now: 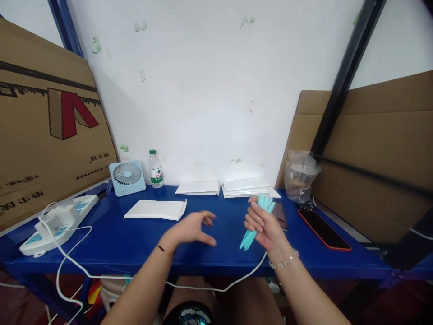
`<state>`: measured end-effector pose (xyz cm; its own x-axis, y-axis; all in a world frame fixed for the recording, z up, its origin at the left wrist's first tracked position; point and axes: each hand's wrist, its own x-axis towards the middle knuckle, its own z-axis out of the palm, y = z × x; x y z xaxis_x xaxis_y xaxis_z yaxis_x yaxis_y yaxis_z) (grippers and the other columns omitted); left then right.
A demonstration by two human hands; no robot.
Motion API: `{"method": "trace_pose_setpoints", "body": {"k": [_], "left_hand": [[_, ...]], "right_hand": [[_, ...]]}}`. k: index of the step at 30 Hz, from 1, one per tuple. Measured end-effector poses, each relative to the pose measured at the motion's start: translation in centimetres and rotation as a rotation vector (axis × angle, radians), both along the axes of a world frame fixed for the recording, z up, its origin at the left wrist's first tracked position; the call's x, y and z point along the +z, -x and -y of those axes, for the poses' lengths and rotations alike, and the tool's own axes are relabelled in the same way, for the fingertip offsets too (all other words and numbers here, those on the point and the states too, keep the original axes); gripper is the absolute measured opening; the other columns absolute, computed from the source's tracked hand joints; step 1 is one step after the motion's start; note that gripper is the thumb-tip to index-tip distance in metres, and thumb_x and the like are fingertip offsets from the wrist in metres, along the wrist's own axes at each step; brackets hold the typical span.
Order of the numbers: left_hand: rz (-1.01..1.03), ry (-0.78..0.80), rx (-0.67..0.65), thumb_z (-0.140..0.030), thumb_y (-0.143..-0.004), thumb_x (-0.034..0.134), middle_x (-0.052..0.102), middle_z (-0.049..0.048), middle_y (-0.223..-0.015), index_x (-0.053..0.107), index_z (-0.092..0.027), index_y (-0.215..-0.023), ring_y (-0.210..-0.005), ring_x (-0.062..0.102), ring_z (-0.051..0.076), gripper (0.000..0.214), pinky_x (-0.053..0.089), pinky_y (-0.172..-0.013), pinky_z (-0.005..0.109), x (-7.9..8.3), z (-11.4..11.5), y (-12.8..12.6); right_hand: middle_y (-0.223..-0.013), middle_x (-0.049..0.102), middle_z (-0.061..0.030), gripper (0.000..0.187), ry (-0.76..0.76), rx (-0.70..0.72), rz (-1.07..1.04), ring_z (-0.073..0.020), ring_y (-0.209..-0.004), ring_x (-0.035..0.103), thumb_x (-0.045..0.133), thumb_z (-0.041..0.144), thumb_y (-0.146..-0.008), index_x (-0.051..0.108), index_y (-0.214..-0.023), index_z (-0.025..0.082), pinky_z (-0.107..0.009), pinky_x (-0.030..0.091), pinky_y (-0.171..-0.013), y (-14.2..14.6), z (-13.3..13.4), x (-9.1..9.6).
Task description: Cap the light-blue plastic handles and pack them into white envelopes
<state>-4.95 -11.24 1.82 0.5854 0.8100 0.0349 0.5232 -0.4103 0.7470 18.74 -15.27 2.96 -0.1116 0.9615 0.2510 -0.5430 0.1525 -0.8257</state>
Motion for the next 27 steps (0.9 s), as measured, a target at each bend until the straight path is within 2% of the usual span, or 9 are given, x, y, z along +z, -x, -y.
{"method": "trace_pose_setpoints", "body": {"k": [3,5,7,10,13,16,18,22,27], "left_hand": [[-0.286,-0.268,0.309,-0.048,-0.040,0.080,0.036,0.0178,-0.140,0.033,-0.017,-0.137,-0.129,0.030,0.036,0.112,0.029,-0.103,0.045,0.0,-5.1,6.4],[-0.562,-0.221,0.371,-0.045,-0.025,0.083,0.021,0.0204,-0.147,0.027,-0.017,-0.140,-0.134,0.010,0.045,0.130,0.019,-0.103,0.058,-0.2,-8.0,9.6],[-0.729,-0.116,0.304,-0.042,-0.021,0.083,0.025,0.0195,-0.146,0.031,-0.021,-0.138,-0.133,0.012,0.046,0.130,0.017,-0.100,0.063,-0.5,-10.1,11.4],[-0.781,-0.067,0.216,-0.039,-0.022,0.081,0.042,0.0172,-0.136,0.045,-0.022,-0.129,-0.126,0.034,0.041,0.114,0.031,-0.098,0.051,-0.6,-11.4,11.9],[-0.761,-0.199,0.158,-0.038,-0.035,0.075,0.059,0.0117,-0.114,0.058,-0.021,-0.111,-0.109,0.051,0.034,0.079,0.041,-0.089,0.037,-0.1,-10.8,10.2],[-0.635,-0.400,0.095,-0.035,-0.048,0.068,0.063,0.0081,-0.099,0.060,-0.019,-0.098,-0.093,0.058,0.028,0.053,0.042,-0.082,0.031,0.8,-8.9,6.9],[-0.504,-0.433,0.077,-0.034,-0.052,0.067,0.063,0.0064,-0.096,0.057,-0.019,-0.100,-0.087,0.060,0.025,0.052,0.043,-0.076,0.029,1.4,-7.2,4.2],[-0.176,-0.336,0.026,-0.033,-0.057,0.066,0.061,0.0035,-0.090,0.049,-0.019,-0.108,-0.079,0.060,0.022,0.055,0.043,-0.067,0.027,2.5,-4.0,-1.0],[0.153,-0.311,-0.006,-0.029,-0.061,0.064,0.058,0.0011,-0.087,0.044,-0.017,-0.108,-0.073,0.055,0.016,0.053,0.043,-0.064,0.025,3.2,-1.8,-4.7]], "right_hand": [[-0.041,0.026,0.0128,0.021,-0.010,-0.244,0.038,-0.0050,-0.034,0.019,0.067,0.035,-0.075,0.053,-0.080,0.020,-0.019,0.025,-0.036,-0.4,-1.9,-2.1],[-0.040,0.028,0.0117,0.026,0.005,-0.323,0.115,-0.0049,-0.034,0.022,0.071,0.034,-0.072,0.050,-0.068,0.019,-0.020,0.024,-0.035,-0.2,-2.8,-3.8],[-0.040,0.028,0.0114,0.033,0.017,-0.325,0.150,-0.0048,-0.034,0.021,0.073,0.034,-0.069,0.044,-0.061,0.020,-0.021,0.022,-0.035,0.3,-3.2,-4.9],[-0.041,0.025,0.0118,0.037,0.003,-0.281,0.081,-0.0048,-0.034,0.019,0.070,0.036,-0.072,0.039,-0.059,0.021,-0.021,0.020,-0.035,0.9,-3.2,-4.5],[-0.042,0.024,0.0110,0.041,-0.033,-0.246,-0.042,-0.0051,-0.034,0.021,0.065,0.039,-0.077,0.034,-0.055,0.021,-0.021,0.023,-0.036,1.5,-2.9,-2.3],[-0.044,0.026,0.0100,0.042,-0.066,-0.225,-0.150,-0.0053,-0.036,0.024,0.061,0.042,-0.079,0.034,-0.055,0.020,-0.022,0.030,-0.039,2.3,-2.9,0.2],[-0.046,0.027,0.0097,0.041,-0.088,-0.243,-0.201,-0.0056,-0.038,0.028,0.059,0.045,-0.081,0.035,-0.058,0.020,-0.022,0.036,-0.044,2.9,-3.1,1.6],[-0.049,0.030,0.0098,0.037,-0.131,-0.411,-0.230,-0.0061,-0.040,0.034,0.061,0.047,-0.078,0.038,-0.063,0.021,-0.022,0.039,-0.047,3.5,-4.0,3.3],[-0.049,0.042,0.0067,0.038,-0.130,-0.491,-0.179,-0.0128,-0.053,0.054,0.063,0.050,-0.073,0.043,-0.062,0.020,-0.027,0.046,-0.058,3.4,-4.1,4.1]]}}
